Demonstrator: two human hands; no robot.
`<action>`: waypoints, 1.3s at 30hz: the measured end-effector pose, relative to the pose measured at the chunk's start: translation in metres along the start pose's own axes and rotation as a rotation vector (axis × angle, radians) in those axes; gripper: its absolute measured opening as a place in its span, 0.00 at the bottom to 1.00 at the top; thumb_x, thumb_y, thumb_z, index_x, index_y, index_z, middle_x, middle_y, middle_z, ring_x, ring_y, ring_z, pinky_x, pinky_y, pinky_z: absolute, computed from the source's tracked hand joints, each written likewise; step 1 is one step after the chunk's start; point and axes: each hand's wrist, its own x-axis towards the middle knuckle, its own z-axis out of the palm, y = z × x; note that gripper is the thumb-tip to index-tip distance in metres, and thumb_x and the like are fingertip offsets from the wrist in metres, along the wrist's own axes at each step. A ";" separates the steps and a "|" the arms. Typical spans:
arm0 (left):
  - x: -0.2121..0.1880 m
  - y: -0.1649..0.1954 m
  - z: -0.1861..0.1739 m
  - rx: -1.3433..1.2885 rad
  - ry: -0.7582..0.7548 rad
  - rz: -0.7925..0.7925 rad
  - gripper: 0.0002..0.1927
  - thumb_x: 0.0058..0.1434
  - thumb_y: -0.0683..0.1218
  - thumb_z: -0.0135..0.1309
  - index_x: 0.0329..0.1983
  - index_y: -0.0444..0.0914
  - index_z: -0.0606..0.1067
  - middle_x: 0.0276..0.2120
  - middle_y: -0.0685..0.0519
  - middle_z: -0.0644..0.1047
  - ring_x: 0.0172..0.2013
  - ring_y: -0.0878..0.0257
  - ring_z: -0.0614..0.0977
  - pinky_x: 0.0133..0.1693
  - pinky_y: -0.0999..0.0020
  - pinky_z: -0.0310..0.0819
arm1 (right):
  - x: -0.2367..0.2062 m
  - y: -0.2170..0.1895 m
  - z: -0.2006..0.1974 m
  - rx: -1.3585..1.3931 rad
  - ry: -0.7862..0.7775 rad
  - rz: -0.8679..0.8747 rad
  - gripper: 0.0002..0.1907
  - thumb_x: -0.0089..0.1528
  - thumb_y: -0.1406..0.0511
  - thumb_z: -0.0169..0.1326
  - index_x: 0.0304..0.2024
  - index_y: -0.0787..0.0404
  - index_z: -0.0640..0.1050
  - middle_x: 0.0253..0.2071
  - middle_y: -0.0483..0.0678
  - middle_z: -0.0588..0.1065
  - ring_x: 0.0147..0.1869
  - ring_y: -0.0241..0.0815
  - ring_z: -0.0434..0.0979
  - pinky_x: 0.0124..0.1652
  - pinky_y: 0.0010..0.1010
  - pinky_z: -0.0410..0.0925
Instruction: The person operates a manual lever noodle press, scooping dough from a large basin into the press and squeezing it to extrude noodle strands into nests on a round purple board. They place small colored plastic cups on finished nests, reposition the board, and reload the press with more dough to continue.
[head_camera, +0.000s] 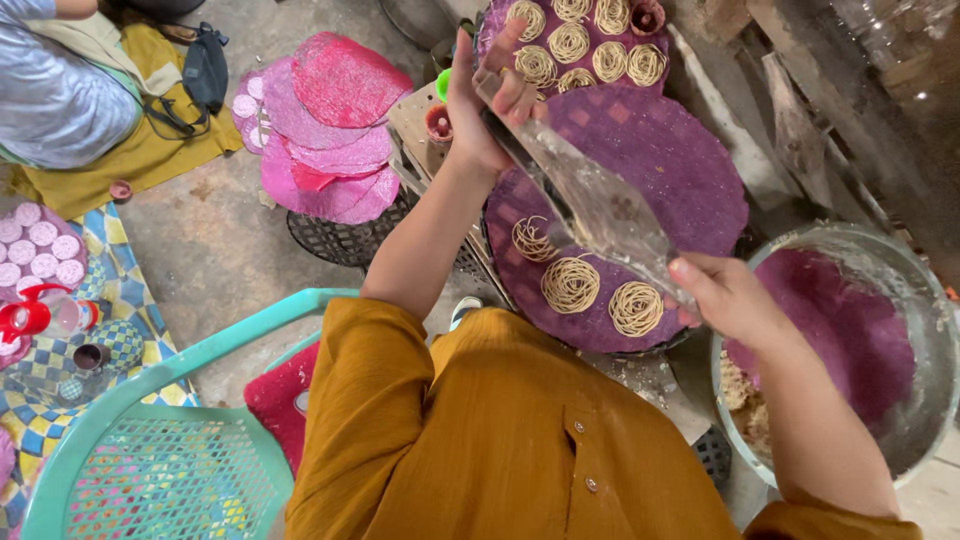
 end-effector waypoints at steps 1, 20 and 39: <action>0.001 0.000 0.004 0.001 -0.002 0.024 0.34 0.72 0.71 0.37 0.66 0.45 0.73 0.16 0.59 0.57 0.21 0.62 0.65 0.32 0.61 0.70 | 0.000 -0.003 -0.001 0.013 0.032 -0.020 0.27 0.67 0.49 0.49 0.49 0.66 0.81 0.31 0.47 0.79 0.29 0.36 0.75 0.29 0.28 0.70; -0.014 0.054 0.044 0.069 -0.128 0.130 0.32 0.72 0.71 0.36 0.54 0.45 0.79 0.12 0.59 0.55 0.14 0.65 0.59 0.28 0.66 0.62 | -0.007 -0.029 0.028 -0.210 0.155 -0.252 0.27 0.64 0.52 0.55 0.59 0.62 0.79 0.23 0.48 0.79 0.23 0.34 0.78 0.27 0.27 0.72; 0.014 -0.009 0.020 -0.041 -0.194 -0.124 0.40 0.71 0.74 0.32 0.63 0.40 0.74 0.19 0.57 0.66 0.24 0.62 0.69 0.55 0.60 0.71 | 0.035 0.061 0.018 0.159 0.052 -0.190 0.25 0.65 0.52 0.56 0.54 0.64 0.78 0.27 0.45 0.75 0.23 0.33 0.70 0.22 0.26 0.62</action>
